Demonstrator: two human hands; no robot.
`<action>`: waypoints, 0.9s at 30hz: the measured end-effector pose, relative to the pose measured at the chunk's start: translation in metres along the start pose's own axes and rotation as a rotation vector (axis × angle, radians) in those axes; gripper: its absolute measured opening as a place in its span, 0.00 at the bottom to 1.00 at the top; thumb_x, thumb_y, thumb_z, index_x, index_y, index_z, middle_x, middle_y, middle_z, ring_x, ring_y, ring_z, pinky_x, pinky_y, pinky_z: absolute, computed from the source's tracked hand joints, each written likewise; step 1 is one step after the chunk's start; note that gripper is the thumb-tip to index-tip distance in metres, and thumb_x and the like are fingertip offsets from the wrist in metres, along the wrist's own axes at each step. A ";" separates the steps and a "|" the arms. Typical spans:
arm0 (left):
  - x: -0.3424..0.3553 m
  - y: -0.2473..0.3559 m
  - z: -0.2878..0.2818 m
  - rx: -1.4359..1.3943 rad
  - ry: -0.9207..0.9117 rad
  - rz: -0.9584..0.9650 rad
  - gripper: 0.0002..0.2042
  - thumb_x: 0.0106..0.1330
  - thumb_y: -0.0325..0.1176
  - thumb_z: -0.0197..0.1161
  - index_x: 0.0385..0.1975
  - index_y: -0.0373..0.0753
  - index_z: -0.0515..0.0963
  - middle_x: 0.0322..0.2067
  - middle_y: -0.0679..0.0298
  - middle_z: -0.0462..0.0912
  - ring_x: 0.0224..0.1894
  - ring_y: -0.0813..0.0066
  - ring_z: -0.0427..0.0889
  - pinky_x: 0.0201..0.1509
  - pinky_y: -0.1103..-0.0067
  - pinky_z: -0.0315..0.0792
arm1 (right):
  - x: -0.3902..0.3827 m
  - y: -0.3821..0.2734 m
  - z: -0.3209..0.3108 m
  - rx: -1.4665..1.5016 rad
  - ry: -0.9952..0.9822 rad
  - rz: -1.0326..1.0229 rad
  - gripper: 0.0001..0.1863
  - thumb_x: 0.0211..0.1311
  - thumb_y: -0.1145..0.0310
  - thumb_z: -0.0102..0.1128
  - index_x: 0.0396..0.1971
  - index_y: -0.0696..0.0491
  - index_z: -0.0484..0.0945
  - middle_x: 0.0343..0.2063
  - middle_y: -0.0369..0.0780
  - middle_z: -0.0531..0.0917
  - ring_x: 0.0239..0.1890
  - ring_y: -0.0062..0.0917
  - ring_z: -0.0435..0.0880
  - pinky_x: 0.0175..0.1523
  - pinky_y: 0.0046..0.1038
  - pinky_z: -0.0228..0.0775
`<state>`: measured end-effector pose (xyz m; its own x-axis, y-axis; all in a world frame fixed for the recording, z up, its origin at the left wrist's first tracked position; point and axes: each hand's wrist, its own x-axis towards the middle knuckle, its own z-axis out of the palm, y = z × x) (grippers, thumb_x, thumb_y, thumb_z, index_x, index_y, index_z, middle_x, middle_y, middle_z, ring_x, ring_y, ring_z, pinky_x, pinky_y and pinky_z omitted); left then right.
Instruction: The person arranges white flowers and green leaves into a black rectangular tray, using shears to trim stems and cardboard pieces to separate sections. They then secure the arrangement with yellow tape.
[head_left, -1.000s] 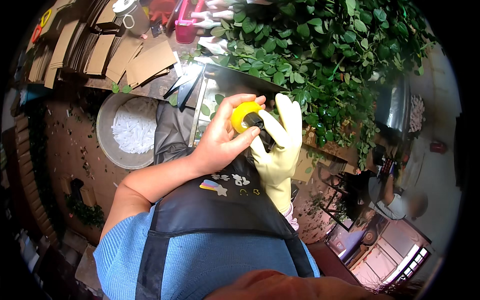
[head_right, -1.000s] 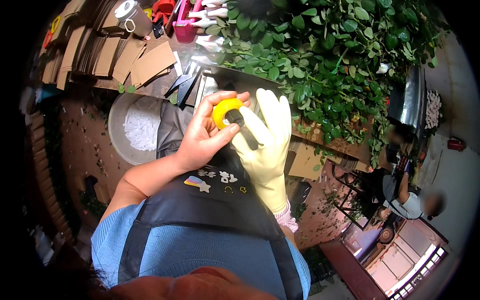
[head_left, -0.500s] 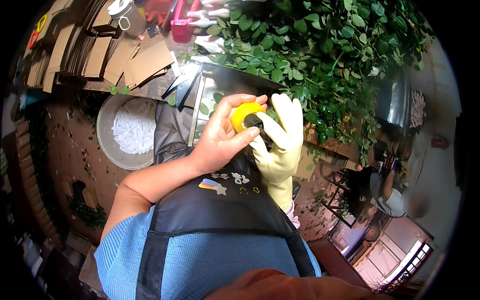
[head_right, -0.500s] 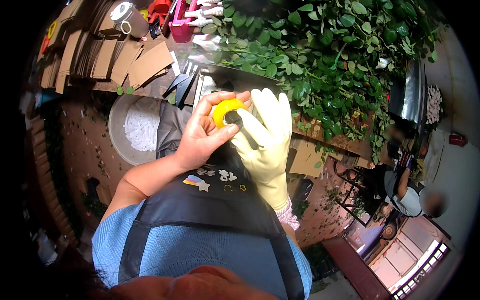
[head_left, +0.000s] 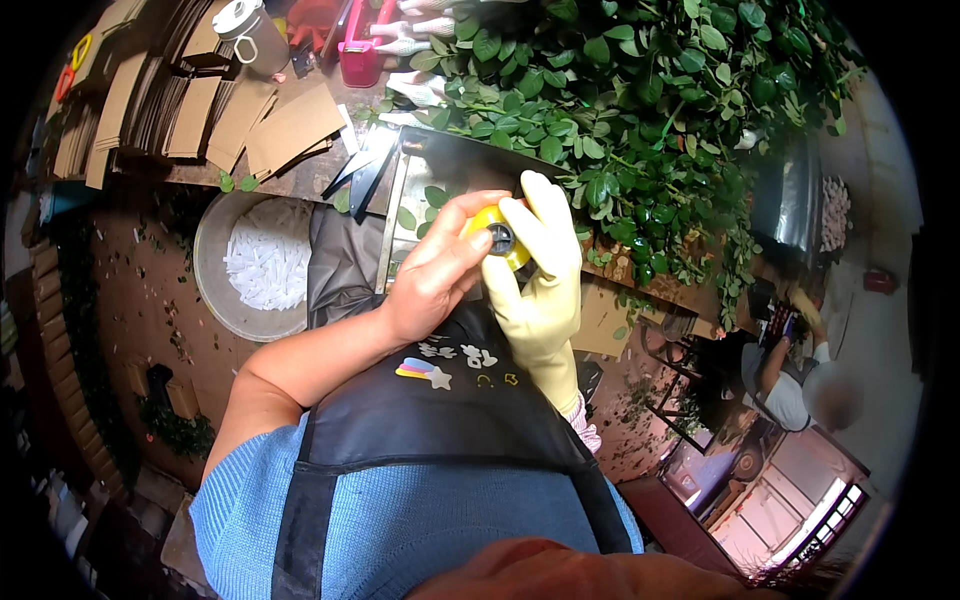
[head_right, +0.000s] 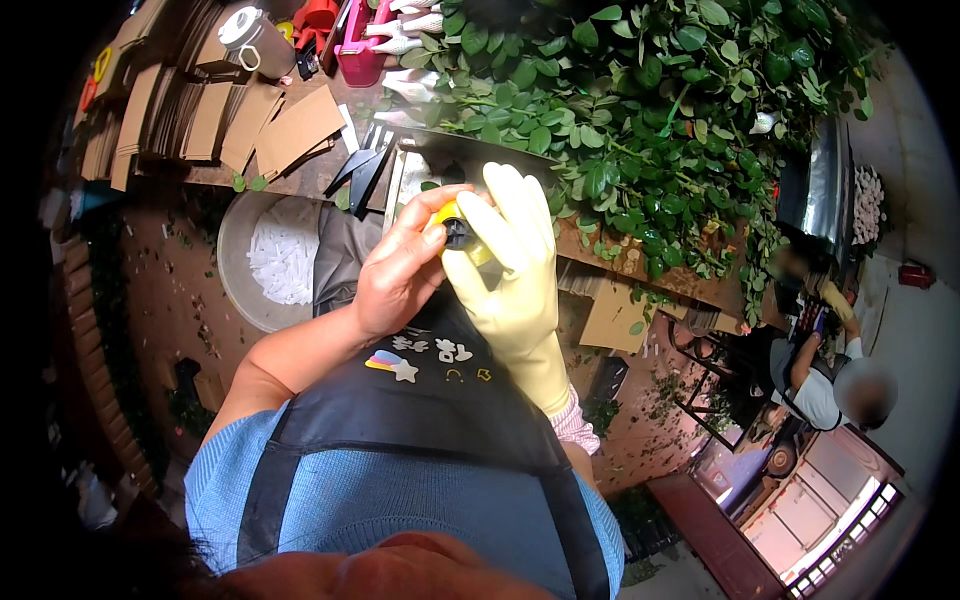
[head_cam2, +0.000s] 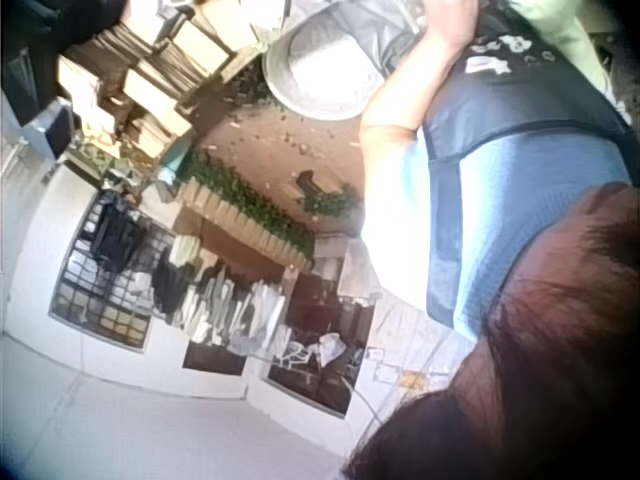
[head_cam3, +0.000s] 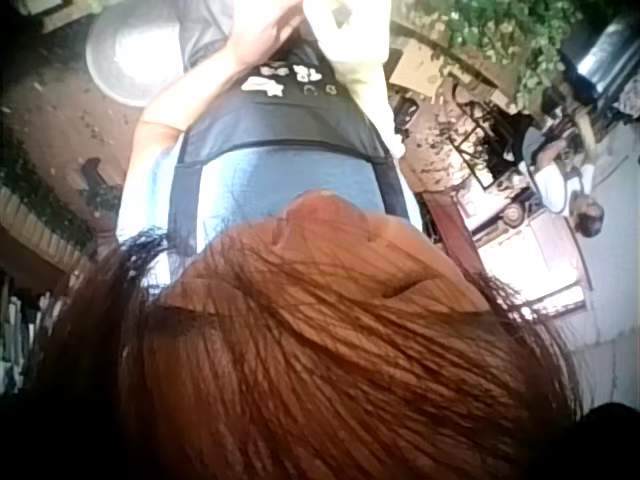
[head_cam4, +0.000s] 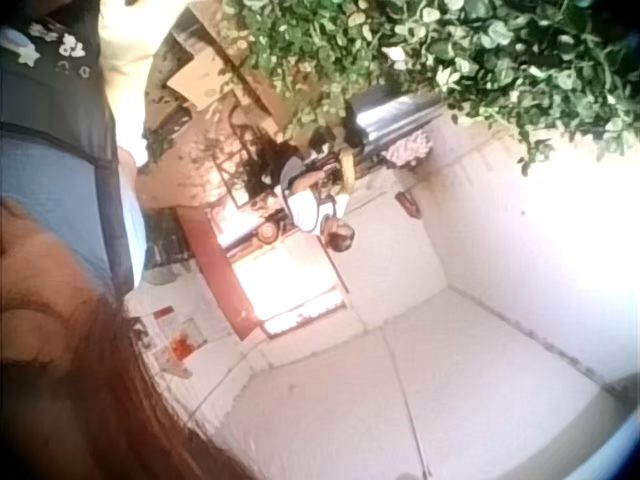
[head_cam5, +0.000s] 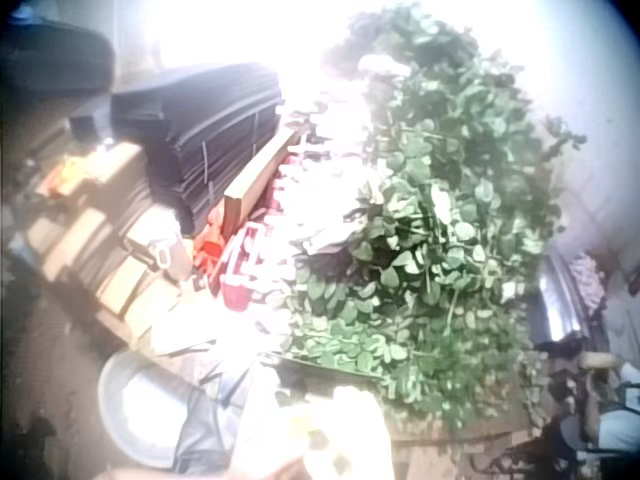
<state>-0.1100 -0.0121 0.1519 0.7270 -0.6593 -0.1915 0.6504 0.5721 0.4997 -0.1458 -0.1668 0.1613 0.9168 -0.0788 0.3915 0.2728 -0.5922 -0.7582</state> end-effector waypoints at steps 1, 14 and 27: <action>0.000 -0.002 -0.002 -0.045 -0.011 -0.007 0.22 0.81 0.31 0.47 0.71 0.38 0.59 0.63 0.59 0.72 0.65 0.76 0.72 0.68 0.77 0.66 | 0.003 -0.003 0.001 0.005 -0.007 0.004 0.26 0.56 0.67 0.69 0.55 0.59 0.81 0.60 0.57 0.78 0.64 0.56 0.75 0.74 0.52 0.56; 0.007 0.004 -0.005 0.036 0.015 0.152 0.24 0.78 0.30 0.46 0.71 0.33 0.57 0.73 0.47 0.61 0.75 0.57 0.64 0.79 0.66 0.56 | 0.010 0.002 -0.019 -0.078 0.023 -0.102 0.25 0.61 0.67 0.71 0.57 0.60 0.80 0.65 0.55 0.75 0.69 0.47 0.73 0.73 0.43 0.60; 0.019 -0.017 -0.015 0.366 0.052 0.366 0.36 0.65 0.13 0.61 0.71 0.41 0.55 0.71 0.49 0.64 0.74 0.64 0.64 0.77 0.69 0.60 | 0.014 -0.014 -0.006 -0.470 -0.133 -0.205 0.27 0.54 0.76 0.64 0.57 0.62 0.79 0.58 0.53 0.80 0.61 0.52 0.79 0.70 0.53 0.64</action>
<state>-0.1043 -0.0269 0.1273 0.9087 -0.4172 0.0142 0.2384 0.5466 0.8027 -0.1384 -0.1644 0.1803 0.8959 0.1604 0.4144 0.3180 -0.8828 -0.3457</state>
